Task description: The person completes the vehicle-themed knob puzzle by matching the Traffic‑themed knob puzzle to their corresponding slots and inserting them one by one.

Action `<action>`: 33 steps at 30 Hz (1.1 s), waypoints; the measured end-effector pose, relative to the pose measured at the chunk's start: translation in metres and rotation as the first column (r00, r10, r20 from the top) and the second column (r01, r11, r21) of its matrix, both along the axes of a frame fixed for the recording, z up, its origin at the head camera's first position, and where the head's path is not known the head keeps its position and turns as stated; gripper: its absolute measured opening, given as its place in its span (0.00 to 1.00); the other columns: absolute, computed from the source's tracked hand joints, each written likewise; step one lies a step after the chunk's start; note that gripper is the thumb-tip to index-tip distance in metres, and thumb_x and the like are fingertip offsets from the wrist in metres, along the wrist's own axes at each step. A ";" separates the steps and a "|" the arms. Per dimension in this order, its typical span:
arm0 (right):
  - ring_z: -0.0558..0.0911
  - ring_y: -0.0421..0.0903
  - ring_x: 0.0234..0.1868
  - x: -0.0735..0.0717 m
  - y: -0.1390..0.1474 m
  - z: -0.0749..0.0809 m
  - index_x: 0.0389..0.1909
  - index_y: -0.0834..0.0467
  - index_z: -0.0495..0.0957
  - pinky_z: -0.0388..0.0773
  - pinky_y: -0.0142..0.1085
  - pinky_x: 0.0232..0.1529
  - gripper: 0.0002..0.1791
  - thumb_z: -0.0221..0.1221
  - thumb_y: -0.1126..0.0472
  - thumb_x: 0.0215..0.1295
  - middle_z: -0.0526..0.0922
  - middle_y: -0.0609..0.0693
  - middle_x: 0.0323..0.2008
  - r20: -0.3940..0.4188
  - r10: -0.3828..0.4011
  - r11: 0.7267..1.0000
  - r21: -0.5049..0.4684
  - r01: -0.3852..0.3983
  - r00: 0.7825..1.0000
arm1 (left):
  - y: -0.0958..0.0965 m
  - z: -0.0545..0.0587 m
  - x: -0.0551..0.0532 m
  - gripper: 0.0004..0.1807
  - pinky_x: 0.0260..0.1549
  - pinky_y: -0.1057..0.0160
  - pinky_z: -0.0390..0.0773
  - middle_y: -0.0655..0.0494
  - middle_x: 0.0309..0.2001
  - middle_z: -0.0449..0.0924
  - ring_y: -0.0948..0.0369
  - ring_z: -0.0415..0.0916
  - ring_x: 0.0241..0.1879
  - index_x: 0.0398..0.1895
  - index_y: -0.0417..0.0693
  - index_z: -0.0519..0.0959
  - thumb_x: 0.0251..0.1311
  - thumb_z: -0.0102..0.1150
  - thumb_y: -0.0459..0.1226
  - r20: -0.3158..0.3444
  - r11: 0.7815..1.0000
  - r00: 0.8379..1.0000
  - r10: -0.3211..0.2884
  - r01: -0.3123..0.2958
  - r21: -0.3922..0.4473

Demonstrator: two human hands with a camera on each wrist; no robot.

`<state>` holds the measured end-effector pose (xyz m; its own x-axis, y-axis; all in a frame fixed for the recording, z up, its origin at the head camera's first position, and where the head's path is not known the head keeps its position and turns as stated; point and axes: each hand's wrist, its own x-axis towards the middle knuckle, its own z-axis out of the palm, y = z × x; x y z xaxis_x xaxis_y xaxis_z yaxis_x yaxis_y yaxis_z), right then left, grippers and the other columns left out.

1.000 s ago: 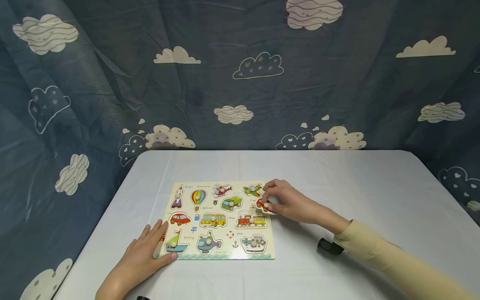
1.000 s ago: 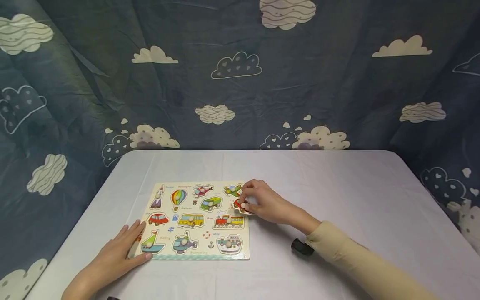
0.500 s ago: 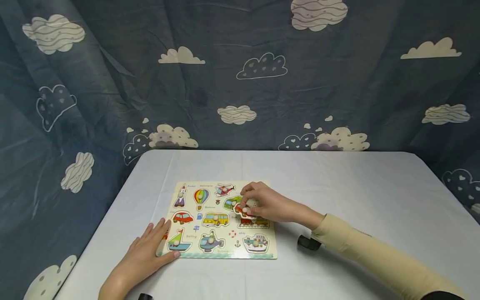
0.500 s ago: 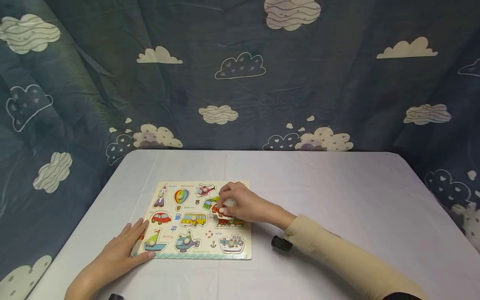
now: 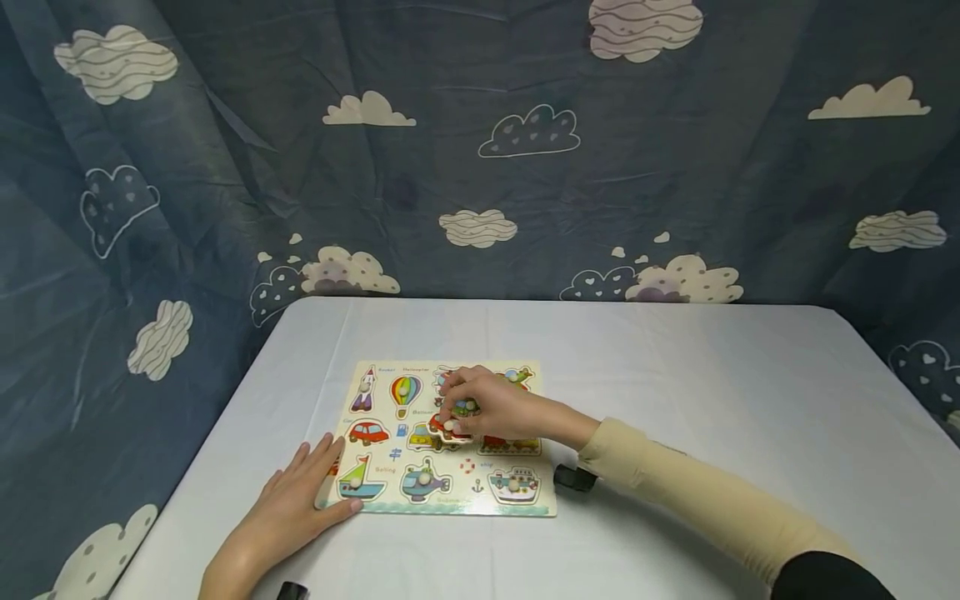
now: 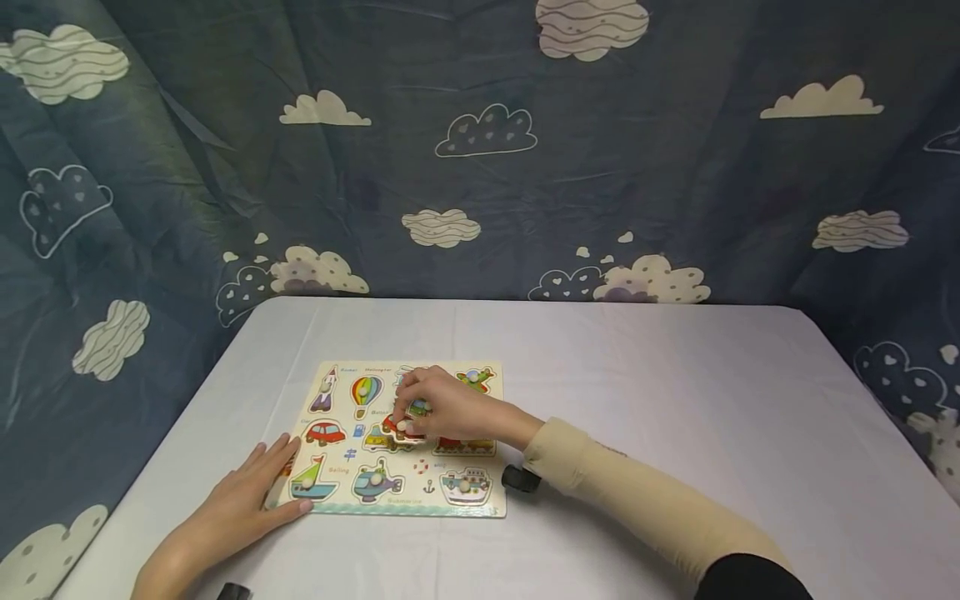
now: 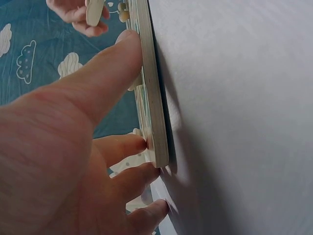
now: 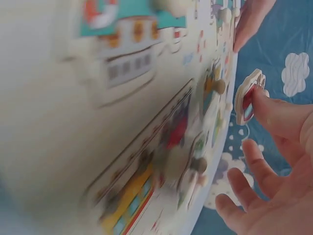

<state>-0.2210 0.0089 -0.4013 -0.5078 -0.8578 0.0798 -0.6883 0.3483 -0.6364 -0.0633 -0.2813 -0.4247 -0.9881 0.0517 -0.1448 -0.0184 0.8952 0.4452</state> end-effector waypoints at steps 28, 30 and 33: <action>0.70 0.40 0.57 -0.014 -0.107 -0.002 0.37 0.46 0.87 0.60 0.34 0.63 0.05 0.68 0.60 0.63 0.78 0.44 0.53 -0.094 0.104 0.992 0.086 -0.096 0.990 | -0.005 0.000 -0.002 0.51 0.59 0.25 0.50 0.38 0.74 0.54 0.34 0.46 0.72 0.75 0.44 0.59 0.56 0.61 0.64 0.007 0.999 0.999 -0.032 0.032 -0.017; 0.70 0.40 0.58 -0.014 -0.112 -0.003 0.36 0.45 0.87 0.60 0.33 0.63 0.04 0.68 0.58 0.62 0.78 0.42 0.52 -0.106 0.096 0.991 0.105 -0.085 0.990 | -0.004 0.000 -0.002 0.51 0.59 0.25 0.50 0.38 0.74 0.54 0.34 0.46 0.72 0.75 0.44 0.59 0.56 0.61 0.64 0.010 0.999 0.999 -0.032 0.032 -0.016; 0.69 0.39 0.59 -0.014 -0.119 -0.006 0.35 0.43 0.88 0.59 0.32 0.64 0.04 0.69 0.57 0.61 0.78 0.40 0.52 -0.135 0.090 0.987 0.142 -0.070 0.987 | -0.004 0.000 -0.003 0.51 0.59 0.25 0.50 0.38 0.74 0.54 0.34 0.46 0.72 0.75 0.44 0.59 0.56 0.61 0.64 0.016 0.999 0.999 -0.030 0.030 -0.016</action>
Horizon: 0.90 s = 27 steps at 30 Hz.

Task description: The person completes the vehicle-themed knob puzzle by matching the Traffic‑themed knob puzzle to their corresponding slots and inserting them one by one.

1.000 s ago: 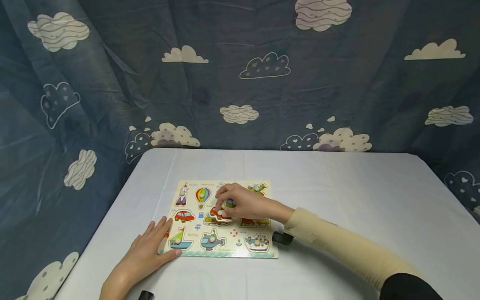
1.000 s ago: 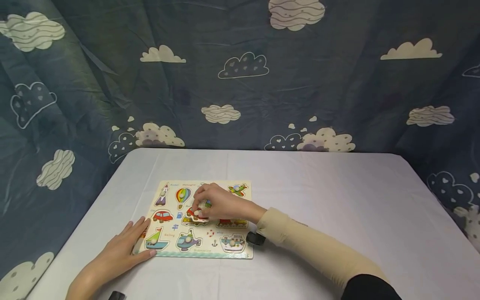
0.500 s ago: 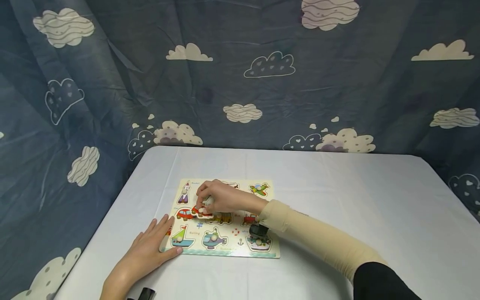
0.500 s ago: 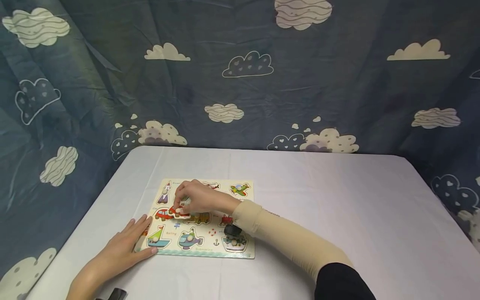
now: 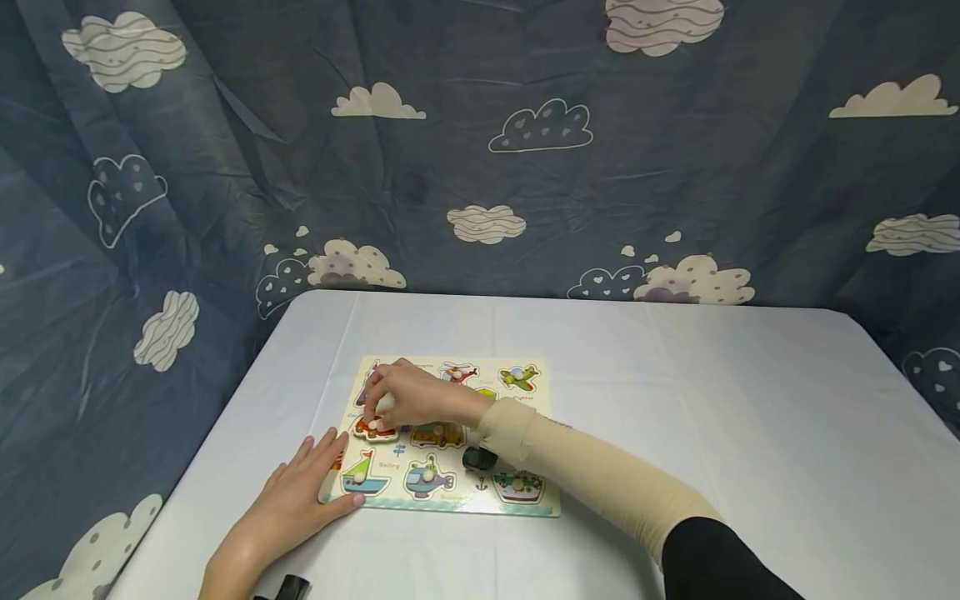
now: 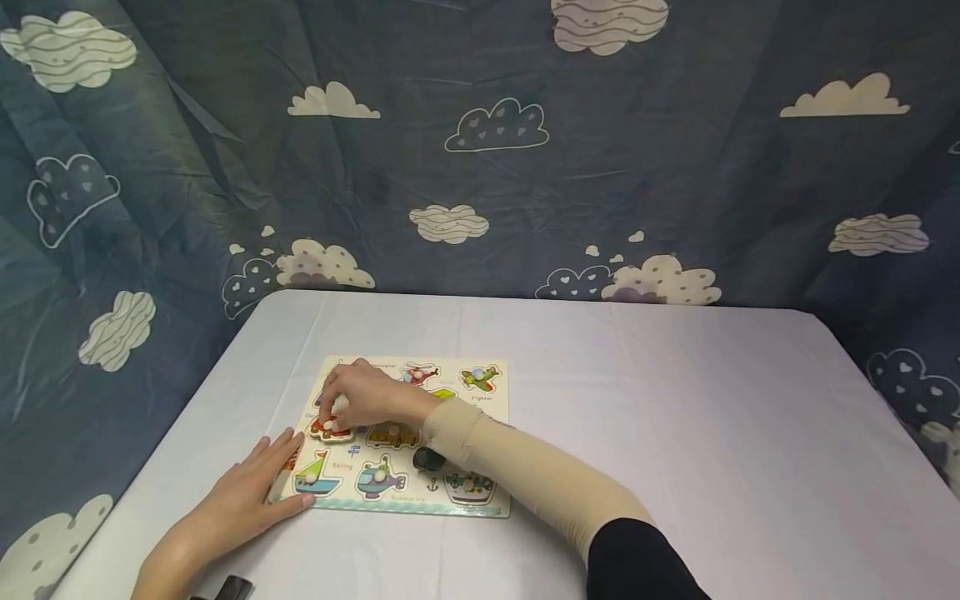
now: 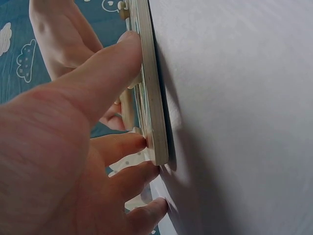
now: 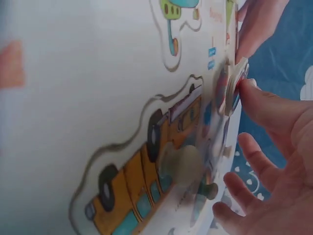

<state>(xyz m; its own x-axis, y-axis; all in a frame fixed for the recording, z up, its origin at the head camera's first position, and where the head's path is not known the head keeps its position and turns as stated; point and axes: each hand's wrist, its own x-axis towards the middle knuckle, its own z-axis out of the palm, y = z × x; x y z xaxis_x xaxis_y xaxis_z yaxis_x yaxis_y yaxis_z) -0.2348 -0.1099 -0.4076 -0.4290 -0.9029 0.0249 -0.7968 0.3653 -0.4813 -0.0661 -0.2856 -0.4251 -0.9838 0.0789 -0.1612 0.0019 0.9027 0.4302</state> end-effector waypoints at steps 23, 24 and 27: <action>0.69 0.43 0.58 0.001 -0.013 -0.005 0.35 0.39 0.86 0.64 0.34 0.60 0.03 0.67 0.53 0.63 0.75 0.39 0.53 -0.088 -0.013 0.995 0.094 0.021 0.996 | 0.000 -0.001 0.000 0.51 0.59 0.25 0.49 0.38 0.74 0.53 0.34 0.45 0.72 0.75 0.44 0.59 0.56 0.61 0.64 -0.005 1.000 1.000 0.003 -0.003 0.007; 0.69 0.43 0.58 0.002 -0.012 -0.005 0.34 0.39 0.86 0.65 0.34 0.60 0.03 0.67 0.53 0.63 0.75 0.39 0.53 -0.098 -0.010 0.995 0.095 0.019 0.995 | 0.000 -0.001 0.000 0.51 0.59 0.24 0.49 0.38 0.74 0.53 0.34 0.45 0.72 0.75 0.44 0.59 0.56 0.61 0.64 -0.006 1.000 1.000 0.003 -0.003 0.008; 0.69 0.43 0.57 0.003 -0.013 -0.005 0.33 0.39 0.85 0.66 0.34 0.58 0.02 0.66 0.53 0.64 0.75 0.40 0.53 -0.111 -0.012 0.995 0.097 0.022 0.994 | 0.000 -0.001 0.000 0.51 0.58 0.24 0.49 0.38 0.74 0.54 0.34 0.46 0.72 0.75 0.45 0.60 0.56 0.61 0.64 -0.016 1.000 1.000 0.001 -0.001 0.008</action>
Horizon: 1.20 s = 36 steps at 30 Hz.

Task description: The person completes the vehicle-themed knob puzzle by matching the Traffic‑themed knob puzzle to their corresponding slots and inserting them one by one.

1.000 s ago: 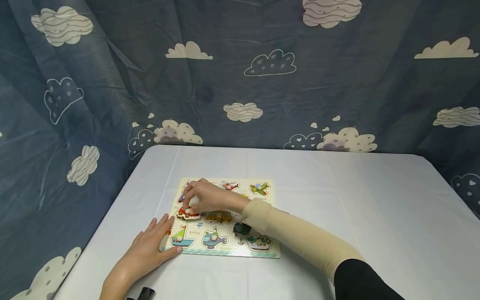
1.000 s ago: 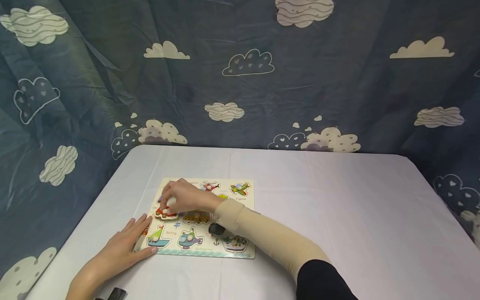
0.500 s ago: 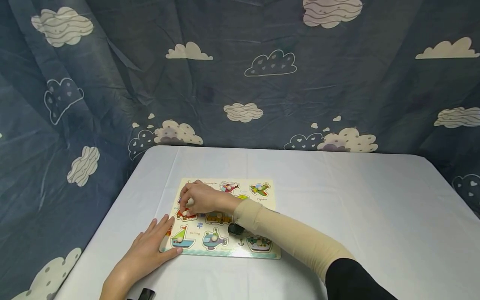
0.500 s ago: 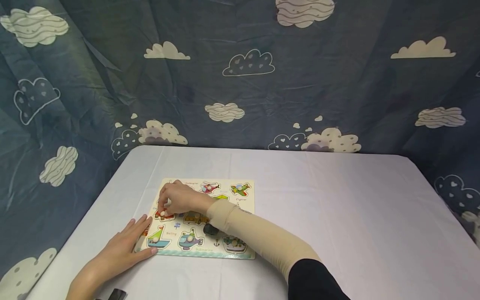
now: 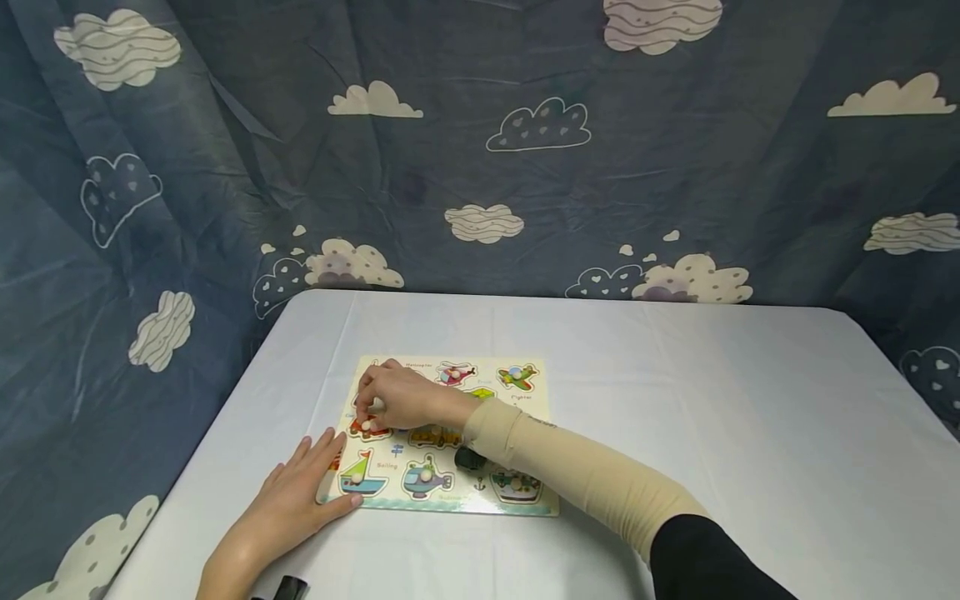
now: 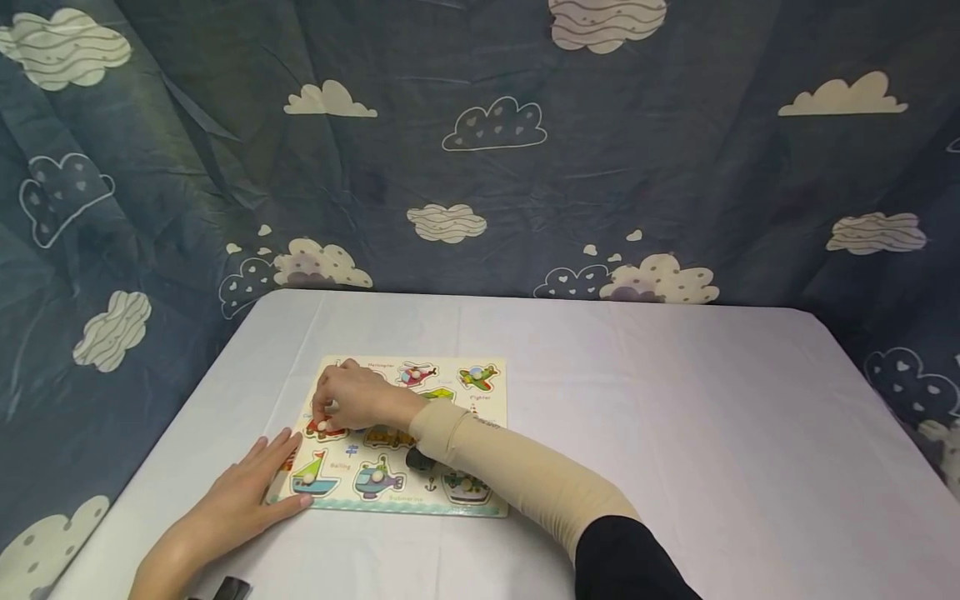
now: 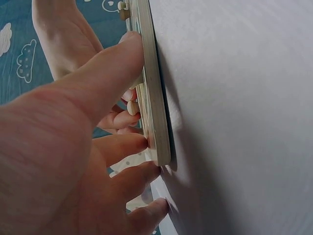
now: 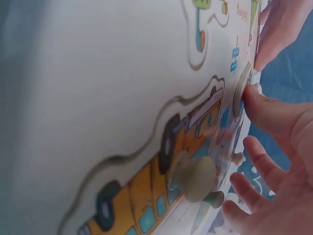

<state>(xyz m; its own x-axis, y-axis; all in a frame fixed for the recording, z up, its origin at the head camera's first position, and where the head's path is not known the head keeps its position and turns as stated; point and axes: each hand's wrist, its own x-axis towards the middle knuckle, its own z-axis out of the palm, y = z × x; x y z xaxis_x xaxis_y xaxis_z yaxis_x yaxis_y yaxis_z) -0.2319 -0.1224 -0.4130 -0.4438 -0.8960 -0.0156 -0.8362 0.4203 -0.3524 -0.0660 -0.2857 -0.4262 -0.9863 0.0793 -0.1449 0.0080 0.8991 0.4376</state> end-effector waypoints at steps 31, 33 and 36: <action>0.67 0.47 0.66 -0.003 0.068 0.012 0.51 0.52 0.83 0.65 0.42 0.64 0.13 0.65 0.57 0.66 0.72 0.50 0.64 0.298 -0.017 0.972 -0.220 0.086 0.954 | -0.002 0.000 -0.001 0.49 0.60 0.26 0.51 0.38 0.74 0.55 0.35 0.47 0.72 0.75 0.44 0.60 0.58 0.61 0.63 -0.004 1.000 1.000 -0.020 0.020 0.012; 0.66 0.48 0.66 -0.001 0.079 0.013 0.51 0.53 0.83 0.65 0.44 0.64 0.14 0.65 0.56 0.66 0.72 0.51 0.64 0.314 -0.027 0.963 -0.245 0.108 0.949 | -0.002 0.000 -0.001 0.48 0.60 0.28 0.53 0.37 0.73 0.56 0.35 0.48 0.72 0.74 0.43 0.61 0.59 0.61 0.61 -0.008 1.000 1.000 -0.018 0.019 0.021; 0.65 0.48 0.67 0.003 0.098 0.015 0.51 0.53 0.82 0.69 0.47 0.61 0.14 0.63 0.55 0.67 0.71 0.51 0.65 0.335 -0.051 0.952 -0.268 0.147 0.941 | -0.002 0.002 0.000 0.46 0.61 0.30 0.55 0.37 0.73 0.55 0.34 0.48 0.72 0.74 0.43 0.61 0.60 0.61 0.59 -0.002 0.999 1.000 -0.003 0.003 0.041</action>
